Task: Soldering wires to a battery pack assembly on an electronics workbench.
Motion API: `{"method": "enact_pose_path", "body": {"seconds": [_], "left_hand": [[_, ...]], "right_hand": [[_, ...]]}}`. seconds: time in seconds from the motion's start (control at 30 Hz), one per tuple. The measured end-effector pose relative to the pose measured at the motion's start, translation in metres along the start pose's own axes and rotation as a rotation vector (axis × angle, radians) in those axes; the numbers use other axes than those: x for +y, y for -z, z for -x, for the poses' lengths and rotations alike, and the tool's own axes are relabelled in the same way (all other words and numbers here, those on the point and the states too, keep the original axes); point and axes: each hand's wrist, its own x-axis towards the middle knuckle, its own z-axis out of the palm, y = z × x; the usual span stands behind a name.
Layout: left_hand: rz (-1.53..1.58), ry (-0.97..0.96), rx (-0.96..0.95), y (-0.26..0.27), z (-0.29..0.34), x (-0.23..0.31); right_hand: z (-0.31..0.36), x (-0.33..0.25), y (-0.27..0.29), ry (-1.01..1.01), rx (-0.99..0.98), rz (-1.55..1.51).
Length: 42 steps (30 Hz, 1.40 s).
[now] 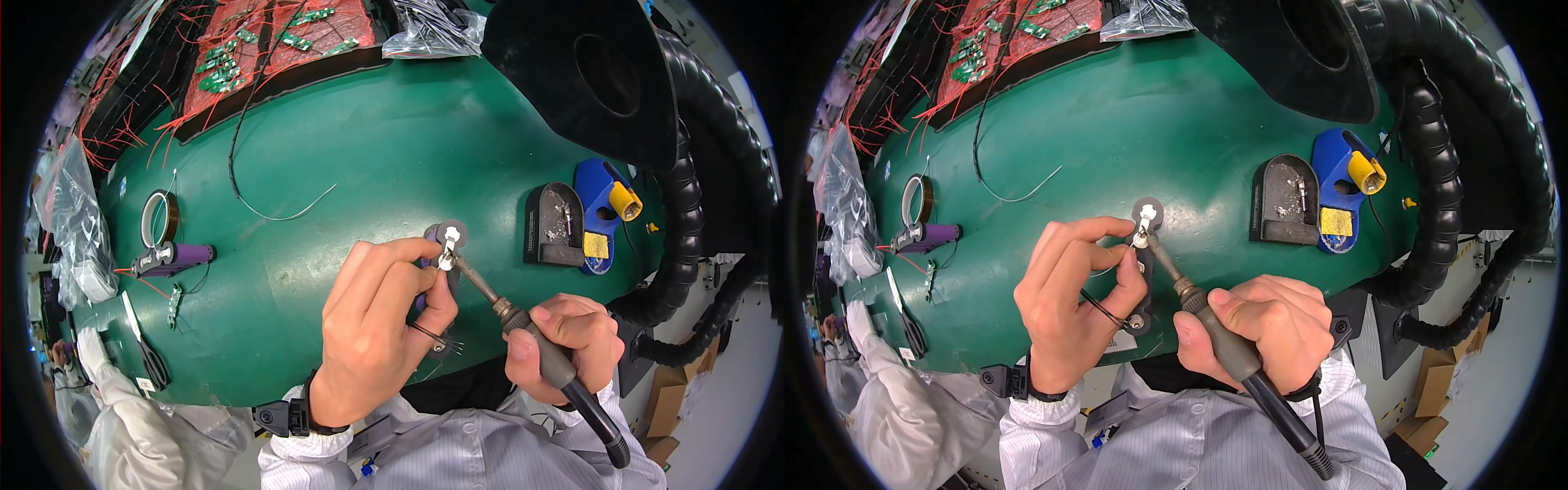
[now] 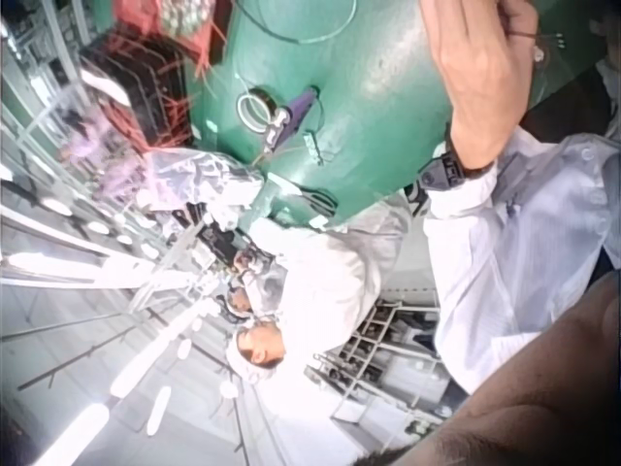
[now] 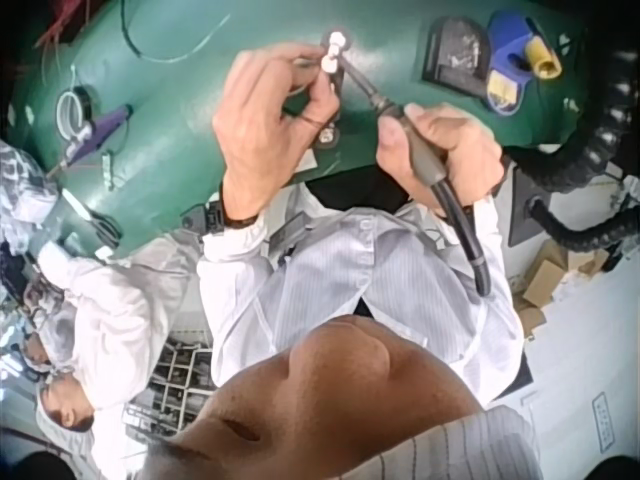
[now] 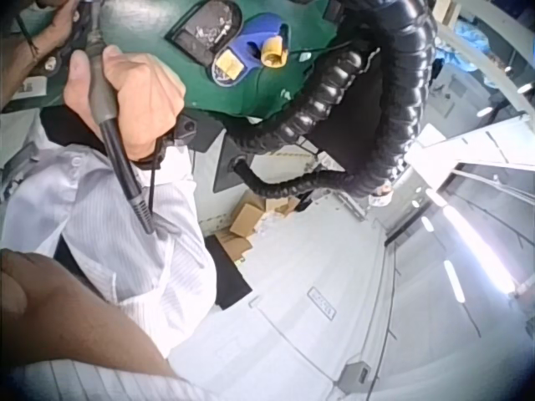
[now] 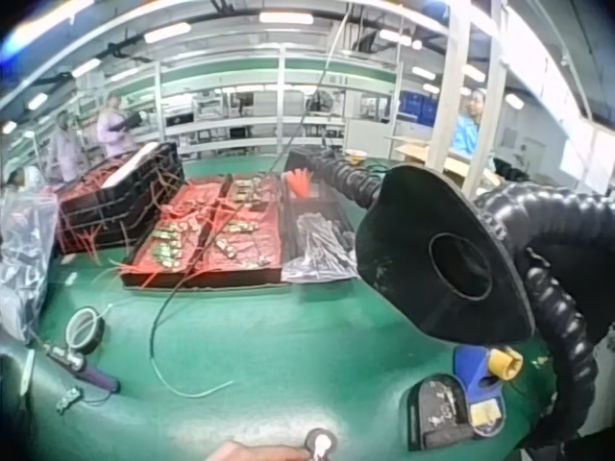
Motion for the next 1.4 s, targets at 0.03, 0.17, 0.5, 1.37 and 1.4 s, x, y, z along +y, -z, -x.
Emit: {"method": "enact_pose_path", "body": {"seconds": [0.03,0.17,0.5,1.37,1.4], "left_hand": [[0.001,0.000,0.000,-0.0002,0.0001,-0.0001],[-0.001,0.001,-0.006,0.0002,0.0001,0.0004],[-0.005,0.009,-0.014,0.0006,0.0004,0.0007],[-0.016,0.010,-0.063,0.0018,-0.0052,0.0042],[-0.017,0.008,-0.064,0.0017,-0.0052,0.0038]], "right_hand": [[0.0001,0.0000,0.0002,0.000,-0.001,0.001],[0.0001,-0.0004,0.0002,-0.002,0.001,-0.002],[0.0000,-0.0009,-0.0002,-0.007,0.000,-0.006],[-0.0013,-0.0014,0.0011,-0.002,0.004,0.000],[-0.0013,-0.0012,0.0012,0.000,0.002,0.004]]}}
